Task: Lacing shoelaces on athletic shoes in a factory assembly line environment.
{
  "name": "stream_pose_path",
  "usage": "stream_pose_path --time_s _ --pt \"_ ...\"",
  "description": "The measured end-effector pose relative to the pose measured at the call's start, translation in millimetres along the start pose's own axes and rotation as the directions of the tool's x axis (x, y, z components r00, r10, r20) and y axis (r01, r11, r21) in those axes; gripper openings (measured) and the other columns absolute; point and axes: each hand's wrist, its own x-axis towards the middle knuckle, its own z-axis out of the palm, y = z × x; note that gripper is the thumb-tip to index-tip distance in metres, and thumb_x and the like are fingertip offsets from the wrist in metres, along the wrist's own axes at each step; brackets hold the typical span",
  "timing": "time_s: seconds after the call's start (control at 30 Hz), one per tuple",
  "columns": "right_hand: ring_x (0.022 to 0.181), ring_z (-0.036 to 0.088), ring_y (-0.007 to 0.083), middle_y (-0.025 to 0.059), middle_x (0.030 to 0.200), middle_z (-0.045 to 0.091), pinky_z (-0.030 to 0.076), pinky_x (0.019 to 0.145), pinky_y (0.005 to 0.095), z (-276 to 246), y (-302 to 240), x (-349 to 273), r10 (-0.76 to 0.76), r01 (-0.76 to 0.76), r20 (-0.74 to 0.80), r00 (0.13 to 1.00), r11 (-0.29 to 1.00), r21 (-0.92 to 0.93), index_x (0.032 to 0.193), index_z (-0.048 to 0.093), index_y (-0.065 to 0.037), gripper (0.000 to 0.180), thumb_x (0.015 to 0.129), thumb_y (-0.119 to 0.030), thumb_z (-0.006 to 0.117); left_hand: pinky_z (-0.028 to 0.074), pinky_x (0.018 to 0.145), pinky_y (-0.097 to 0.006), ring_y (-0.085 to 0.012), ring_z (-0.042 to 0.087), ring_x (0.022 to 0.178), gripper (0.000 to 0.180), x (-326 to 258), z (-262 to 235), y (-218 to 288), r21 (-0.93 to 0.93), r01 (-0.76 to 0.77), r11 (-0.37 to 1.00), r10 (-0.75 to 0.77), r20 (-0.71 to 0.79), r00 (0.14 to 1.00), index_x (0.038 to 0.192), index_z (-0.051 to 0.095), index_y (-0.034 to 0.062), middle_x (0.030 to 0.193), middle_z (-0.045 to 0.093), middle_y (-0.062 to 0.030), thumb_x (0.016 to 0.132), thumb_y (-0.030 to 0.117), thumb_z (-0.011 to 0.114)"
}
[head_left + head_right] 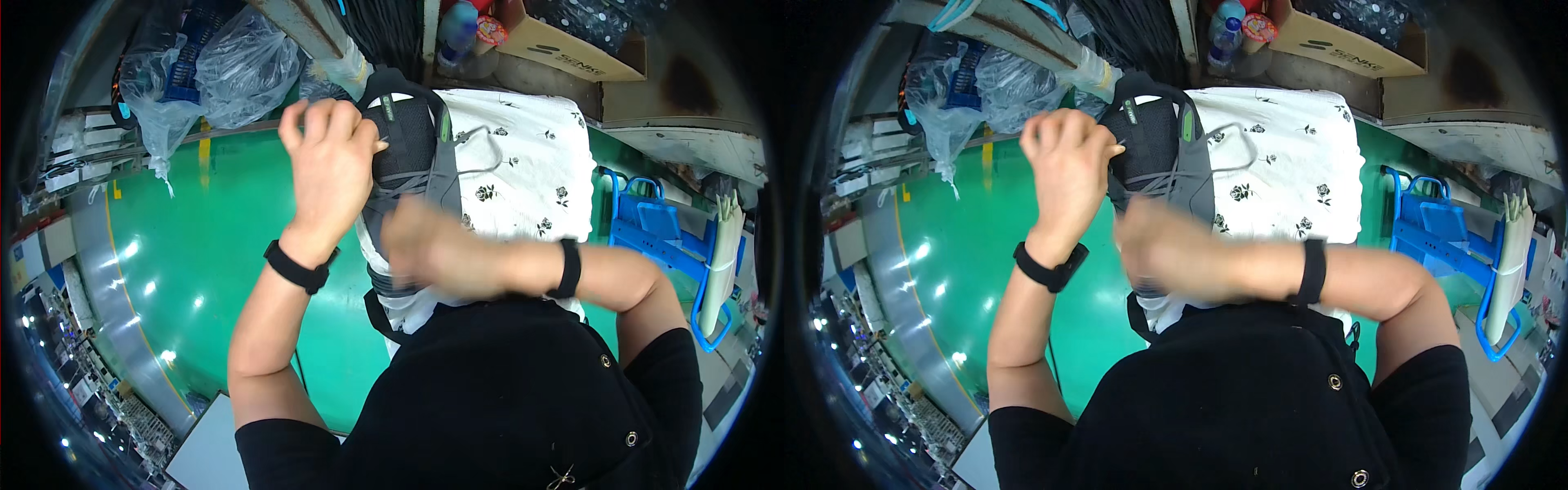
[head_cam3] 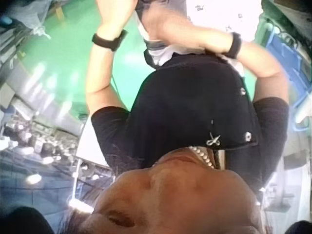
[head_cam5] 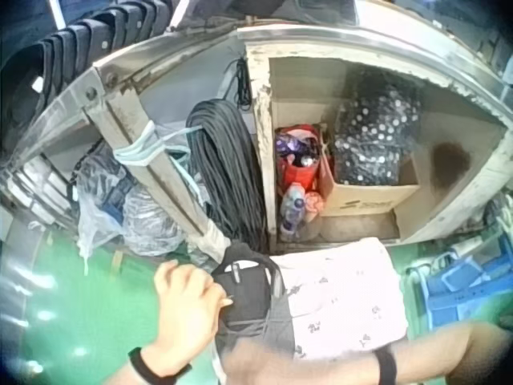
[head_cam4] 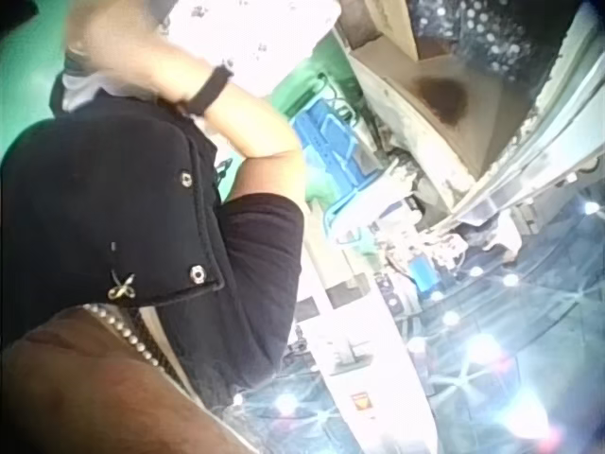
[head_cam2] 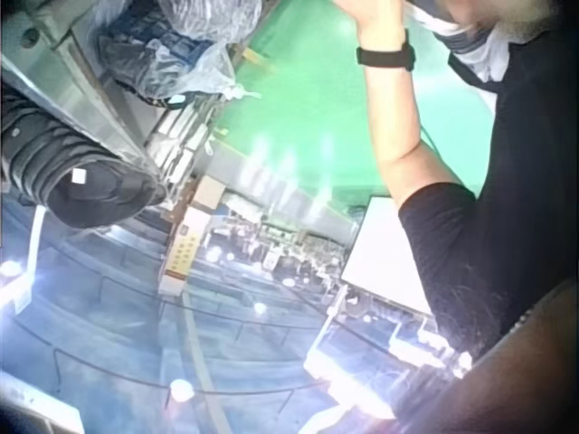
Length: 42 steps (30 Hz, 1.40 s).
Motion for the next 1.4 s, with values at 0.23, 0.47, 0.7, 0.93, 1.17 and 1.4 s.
stream_pose_path --time_s 0.23,0.47,0.7,0.93,1.17,1.4 --pt "0.078 0.055 0.0229 0.0058 0.079 0.054 0.044 0.068 0.0378 2.8 -25.4 -12.6 0.02 -0.055 0.221 0.975 0.986 0.157 0.08 0.055 -0.01 0.018 0.087 -0.026 0.062 0.036 0.088 -0.041 -0.0259 0.05 0.098 0.015 0.0 37.8 0.5 -0.218 -0.16 0.963 0.199 0.172 0.965 0.075 0.061 0.007 0.088 0.054 -0.0052 0.071 0.017 0.072" --pt "0.067 0.054 0.0214 0.0066 0.073 0.055 0.045 0.071 0.0345 -15.2 -10.1 -37.7 0.352 -0.36 -0.217 0.91 0.933 0.005 0.093 0.057 -0.008 0.007 0.089 -0.013 0.06 0.038 0.09 -0.039 -0.0266 0.05 0.105 0.025 10.9 26.1 0.6 -0.164 0.07 0.984 -0.03 0.236 0.971 0.075 0.063 0.0065 0.094 0.057 -0.0046 0.065 0.022 0.079" --pt "0.071 0.053 0.0021 -0.001 0.075 0.065 0.042 0.064 0.0195 -38.2 18.6 -49.4 0.696 -0.498 -0.144 0.703 0.627 0.599 0.097 0.059 -0.001 0.007 0.092 -0.005 0.059 0.036 0.088 -0.043 -0.0249 0.055 0.092 0.007 -3.0 36.3 24.8 0.08 -0.085 0.993 0.07 0.181 0.981 0.077 0.063 0.008 0.083 0.057 -0.0034 0.073 0.01 0.068" --pt "0.066 0.056 0.0044 0.0006 0.072 0.066 0.042 0.061 0.0202 -42.0 36.0 -46.0 0.777 -0.547 -0.131 0.616 0.542 0.638 0.093 0.06 -0.001 0.005 0.09 -0.005 0.058 0.038 0.082 -0.041 -0.0268 0.054 0.09 0.003 0.2 42.0 20.3 0.055 0.058 0.997 -0.069 0.233 0.97 0.078 0.061 0.0066 0.082 0.055 -0.0059 0.076 0.007 0.064" --pt "0.07 0.054 0.0034 0.0006 0.074 0.064 0.043 0.067 0.0195 -30.0 36.7 -49.2 0.748 -0.519 -0.077 0.659 0.527 0.672 0.098 0.058 0.0 0.008 0.094 -0.005 0.054 0.039 0.079 -0.039 -0.0289 0.053 0.091 0.005 6.4 37.1 14.6 -0.122 -0.08 0.989 0.119 0.357 0.926 0.081 0.06 0.0051 0.085 0.055 -0.0071 0.077 0.005 0.064" --pt "0.066 0.058 0.0061 0.0019 0.069 0.065 0.043 0.062 0.0229 -32.7 51.1 -56.9 0.733 -0.445 -0.244 0.635 0.605 0.66 0.093 0.059 -0.002 0.006 0.09 -0.004 0.054 0.04 0.078 -0.038 -0.027 0.054 0.094 0.027 14.4 22.6 33.0 -0.111 -0.077 0.991 0.1 0.223 0.97 0.092 0.062 0.0067 0.088 0.055 -0.0063 0.068 0.01 0.074"
